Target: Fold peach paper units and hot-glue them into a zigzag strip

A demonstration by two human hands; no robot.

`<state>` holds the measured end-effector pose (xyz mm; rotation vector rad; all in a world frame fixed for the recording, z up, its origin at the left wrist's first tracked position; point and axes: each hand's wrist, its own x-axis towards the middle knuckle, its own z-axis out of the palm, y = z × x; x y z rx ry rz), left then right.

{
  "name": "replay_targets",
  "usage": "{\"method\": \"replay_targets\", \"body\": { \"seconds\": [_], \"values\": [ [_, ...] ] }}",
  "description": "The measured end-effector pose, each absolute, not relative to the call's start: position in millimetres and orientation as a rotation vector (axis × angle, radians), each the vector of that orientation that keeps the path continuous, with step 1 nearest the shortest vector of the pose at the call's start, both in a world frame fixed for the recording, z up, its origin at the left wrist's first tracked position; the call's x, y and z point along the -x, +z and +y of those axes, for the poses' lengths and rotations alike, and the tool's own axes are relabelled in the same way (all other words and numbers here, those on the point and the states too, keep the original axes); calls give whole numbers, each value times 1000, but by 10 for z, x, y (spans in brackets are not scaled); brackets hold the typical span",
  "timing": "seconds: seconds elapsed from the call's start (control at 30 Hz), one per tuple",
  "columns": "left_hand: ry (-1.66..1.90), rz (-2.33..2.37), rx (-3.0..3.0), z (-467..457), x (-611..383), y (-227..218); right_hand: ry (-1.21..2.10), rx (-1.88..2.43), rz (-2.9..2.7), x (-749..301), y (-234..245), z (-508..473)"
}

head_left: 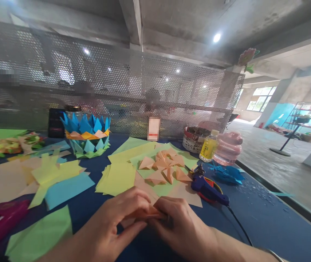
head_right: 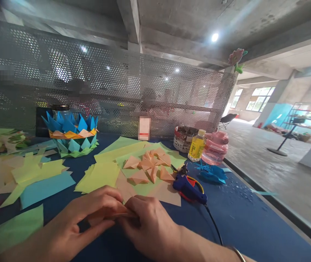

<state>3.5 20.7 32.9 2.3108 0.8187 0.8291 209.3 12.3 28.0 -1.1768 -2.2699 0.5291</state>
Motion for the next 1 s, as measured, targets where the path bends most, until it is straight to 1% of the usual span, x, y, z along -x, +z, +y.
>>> {"method": "replay_targets", "body": {
  "seconds": [0.17,0.3,0.4,0.5,0.57,0.63,0.67,0.77,0.9,1.0],
  "values": [
    [701,838,-2245,206,-41,344,508,1123,-2278,-2102,253,108],
    [704,774,-2249,232,-24,330,490,1100,-2310,-2098,250,97],
    [706,801,-2268,270,-18,299,460,1137,-2373,-2105,342,94],
    [786,909,-2260,304,-19,258,325,1328,-2407,-2195,538,139],
    [894,994,-2202,314,-25,244,103,1557,-2430,-2329,680,207],
    [1030,1041,-2143,312,-36,247,-184,1898,-2435,-2514,784,293],
    [1092,1052,-2120,308,-42,253,-236,2008,-2389,-2617,817,335],
    [1195,1069,-2080,293,-57,266,-260,2205,-2286,-2913,852,426],
    [1201,1125,-2082,304,-42,250,-159,2242,-2312,-3149,846,444],
    [1197,1164,-2130,329,-14,226,-178,2282,-2270,-3201,821,420]
  ]
}}
